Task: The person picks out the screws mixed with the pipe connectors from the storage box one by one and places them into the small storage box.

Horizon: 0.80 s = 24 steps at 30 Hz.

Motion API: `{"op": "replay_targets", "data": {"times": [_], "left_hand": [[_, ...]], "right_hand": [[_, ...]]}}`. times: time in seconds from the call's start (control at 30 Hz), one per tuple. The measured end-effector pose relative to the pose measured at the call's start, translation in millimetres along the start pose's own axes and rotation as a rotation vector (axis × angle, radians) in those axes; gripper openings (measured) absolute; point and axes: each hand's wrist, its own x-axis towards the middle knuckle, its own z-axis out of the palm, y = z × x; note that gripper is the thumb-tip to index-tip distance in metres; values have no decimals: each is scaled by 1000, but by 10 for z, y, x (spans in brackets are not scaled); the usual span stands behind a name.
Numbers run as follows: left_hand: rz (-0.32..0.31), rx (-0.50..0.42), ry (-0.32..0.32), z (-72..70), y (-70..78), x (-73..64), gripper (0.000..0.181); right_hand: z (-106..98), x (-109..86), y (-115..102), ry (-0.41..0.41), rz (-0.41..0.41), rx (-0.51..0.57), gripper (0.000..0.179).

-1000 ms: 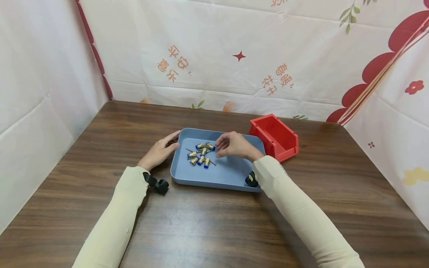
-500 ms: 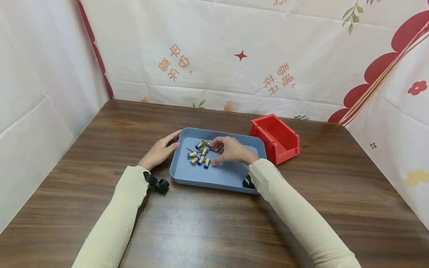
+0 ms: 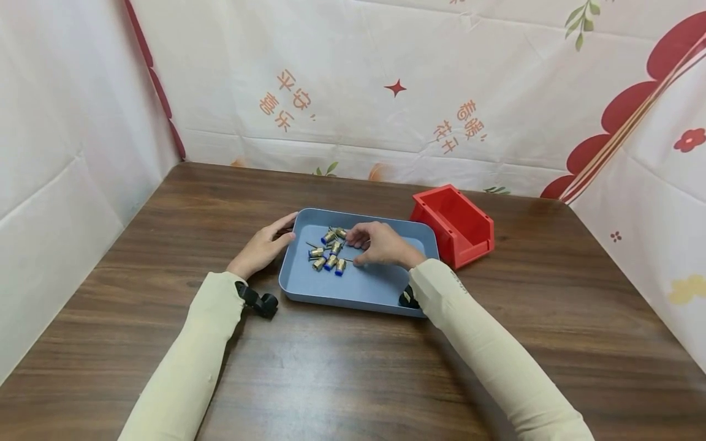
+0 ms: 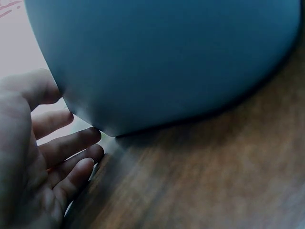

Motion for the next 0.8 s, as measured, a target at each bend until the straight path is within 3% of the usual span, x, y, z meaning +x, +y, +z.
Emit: {"op": "replay_targets", "data": {"times": [0.8], "left_hand": [[18,21,16,8,29,-22,53]], "right_hand": [[-13,-14,43,61,9,29,12]]}}
